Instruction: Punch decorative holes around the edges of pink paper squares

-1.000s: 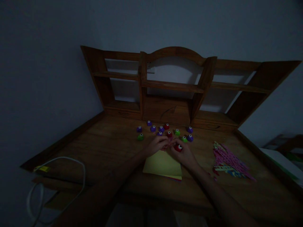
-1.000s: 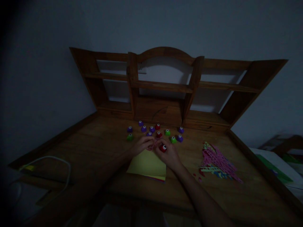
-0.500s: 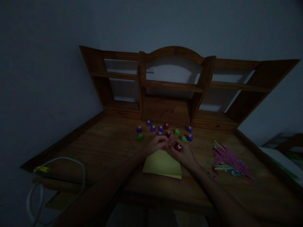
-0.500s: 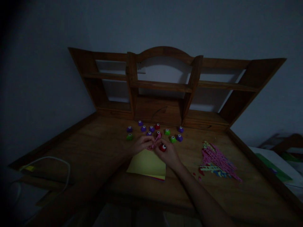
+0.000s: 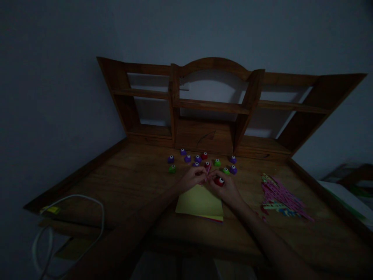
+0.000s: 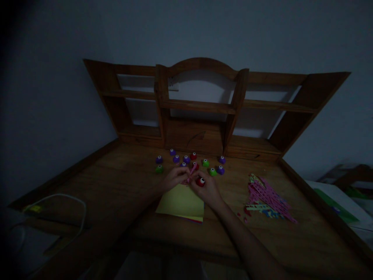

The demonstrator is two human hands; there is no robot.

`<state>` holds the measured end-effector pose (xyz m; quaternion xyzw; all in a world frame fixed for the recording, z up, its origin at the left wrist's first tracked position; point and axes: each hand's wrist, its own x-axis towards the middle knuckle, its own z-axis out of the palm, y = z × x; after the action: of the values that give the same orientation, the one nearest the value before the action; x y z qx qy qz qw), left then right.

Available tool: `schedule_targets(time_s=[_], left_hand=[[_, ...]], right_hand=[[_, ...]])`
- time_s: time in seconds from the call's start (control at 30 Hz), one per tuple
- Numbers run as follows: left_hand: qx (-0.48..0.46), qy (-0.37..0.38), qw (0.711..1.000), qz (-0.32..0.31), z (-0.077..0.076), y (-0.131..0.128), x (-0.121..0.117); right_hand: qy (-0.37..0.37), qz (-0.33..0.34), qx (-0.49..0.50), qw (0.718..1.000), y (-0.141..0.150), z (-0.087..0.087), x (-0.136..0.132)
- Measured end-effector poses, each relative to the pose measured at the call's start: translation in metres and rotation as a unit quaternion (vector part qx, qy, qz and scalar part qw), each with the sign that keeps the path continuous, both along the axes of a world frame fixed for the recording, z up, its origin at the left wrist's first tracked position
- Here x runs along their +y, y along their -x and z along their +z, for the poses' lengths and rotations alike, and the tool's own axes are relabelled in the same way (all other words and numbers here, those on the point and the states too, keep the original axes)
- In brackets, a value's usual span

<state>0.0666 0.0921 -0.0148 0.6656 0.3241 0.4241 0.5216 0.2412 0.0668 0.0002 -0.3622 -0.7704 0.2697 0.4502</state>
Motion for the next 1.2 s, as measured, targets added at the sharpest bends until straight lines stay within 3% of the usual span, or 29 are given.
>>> schedule_targets(time_s=[0.37, 0.77, 1.03, 1.2], left_hand=[[0.003, -0.002, 1.000, -0.001, 0.004, 0.000, -0.002], [-0.007, -0.015, 1.000, -0.006, -0.002, 0.000, 0.000], [-0.009, -0.050, 0.995, 0.081, 0.004, 0.011, 0.009], [-0.019, -0.021, 0.996, 0.090, 0.006, 0.013, 0.009]], right_hand=[[-0.007, -0.006, -0.001, 1.000, 0.000, 0.000, -0.001], [-0.008, -0.010, -0.003, 1.000, 0.000, -0.001, 0.001], [-0.017, -0.006, 0.003, 1.000, 0.003, 0.001, -0.002], [0.010, -0.027, 0.019, 0.999, 0.002, 0.002, 0.000]])
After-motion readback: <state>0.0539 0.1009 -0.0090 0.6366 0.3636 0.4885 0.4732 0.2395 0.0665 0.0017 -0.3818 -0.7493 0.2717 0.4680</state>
